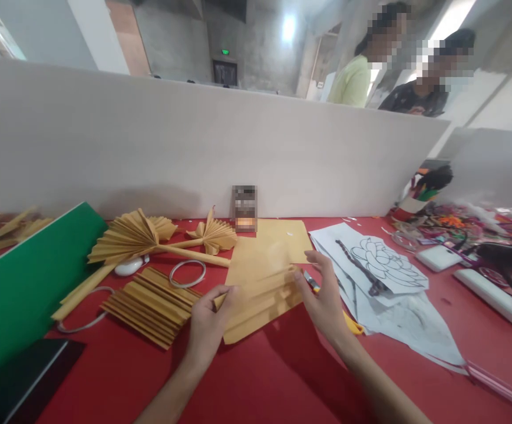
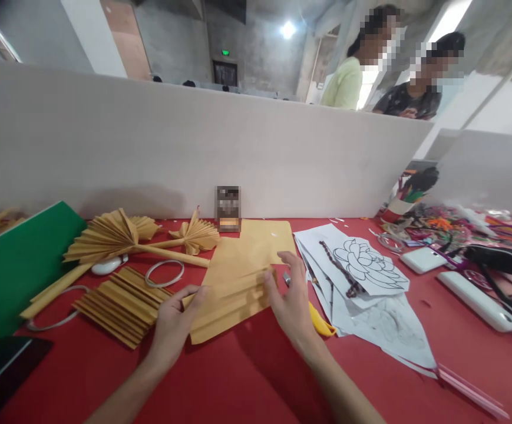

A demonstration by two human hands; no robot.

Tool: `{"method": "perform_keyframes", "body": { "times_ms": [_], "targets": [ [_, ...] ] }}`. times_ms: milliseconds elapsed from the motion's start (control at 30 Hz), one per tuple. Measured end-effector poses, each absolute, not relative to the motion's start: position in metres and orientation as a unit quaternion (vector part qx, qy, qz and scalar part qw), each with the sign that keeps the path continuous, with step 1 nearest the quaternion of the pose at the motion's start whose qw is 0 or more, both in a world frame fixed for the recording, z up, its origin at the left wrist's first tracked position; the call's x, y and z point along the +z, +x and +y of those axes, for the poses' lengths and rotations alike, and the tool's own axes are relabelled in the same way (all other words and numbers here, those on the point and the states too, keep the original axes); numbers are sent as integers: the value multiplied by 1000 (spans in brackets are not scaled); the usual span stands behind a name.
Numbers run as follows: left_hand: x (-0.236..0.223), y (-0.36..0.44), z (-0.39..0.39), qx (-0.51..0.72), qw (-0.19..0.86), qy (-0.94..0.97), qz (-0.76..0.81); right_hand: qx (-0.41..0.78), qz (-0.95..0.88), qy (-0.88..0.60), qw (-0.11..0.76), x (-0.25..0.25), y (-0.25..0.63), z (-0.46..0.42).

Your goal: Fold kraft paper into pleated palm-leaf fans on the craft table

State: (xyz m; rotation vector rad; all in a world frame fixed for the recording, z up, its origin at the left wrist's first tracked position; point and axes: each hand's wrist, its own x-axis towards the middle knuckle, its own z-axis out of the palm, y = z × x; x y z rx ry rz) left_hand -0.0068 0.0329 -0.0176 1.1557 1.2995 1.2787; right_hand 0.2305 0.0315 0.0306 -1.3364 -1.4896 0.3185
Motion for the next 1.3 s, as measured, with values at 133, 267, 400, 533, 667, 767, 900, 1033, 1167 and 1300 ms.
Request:
{"method": "perform_keyframes", "body": {
  "times_ms": [133, 267, 400, 533, 667, 767, 900, 1033, 1167, 1300],
  "targets": [
    [-20, -6, 34, 537, 487, 485, 490, 394, -507, -520, 563, 18, 236, 28],
    [-19, -12, 35, 437, 616, 499, 425, 558, -476, -447, 512, 23, 241, 28],
    [-6, -16, 29, 279, 723, 530, 345, 591, -493, -437, 465, 29, 245, 23],
    [3, 1, 20, 282, 737, 524, 321, 620, -509, -438, 406, 32, 238, 16],
    [0, 19, 16, 315, 713, 538, 322, 592, -531, -467, 385, 28, 226, 12],
    [-6, 22, 15, 328, 690, 544, 346, 530, -548, -515, 392, 22, 222, 13],
    [-11, 21, 14, 325, 697, 532, 355, 512, -562, -500, 415, 19, 221, 15],
    [-12, 21, 13, 331, 689, 535, 361, 495, -551, -507, 441, 14, 218, 16],
    [-14, 21, 12, 333, 683, 534, 370, 493, -546, -518, 437, 10, 217, 16],
    [-15, 20, 11, 341, 669, 548, 368, 478, -567, -510, 436, 15, 219, 17]
  ]
}}
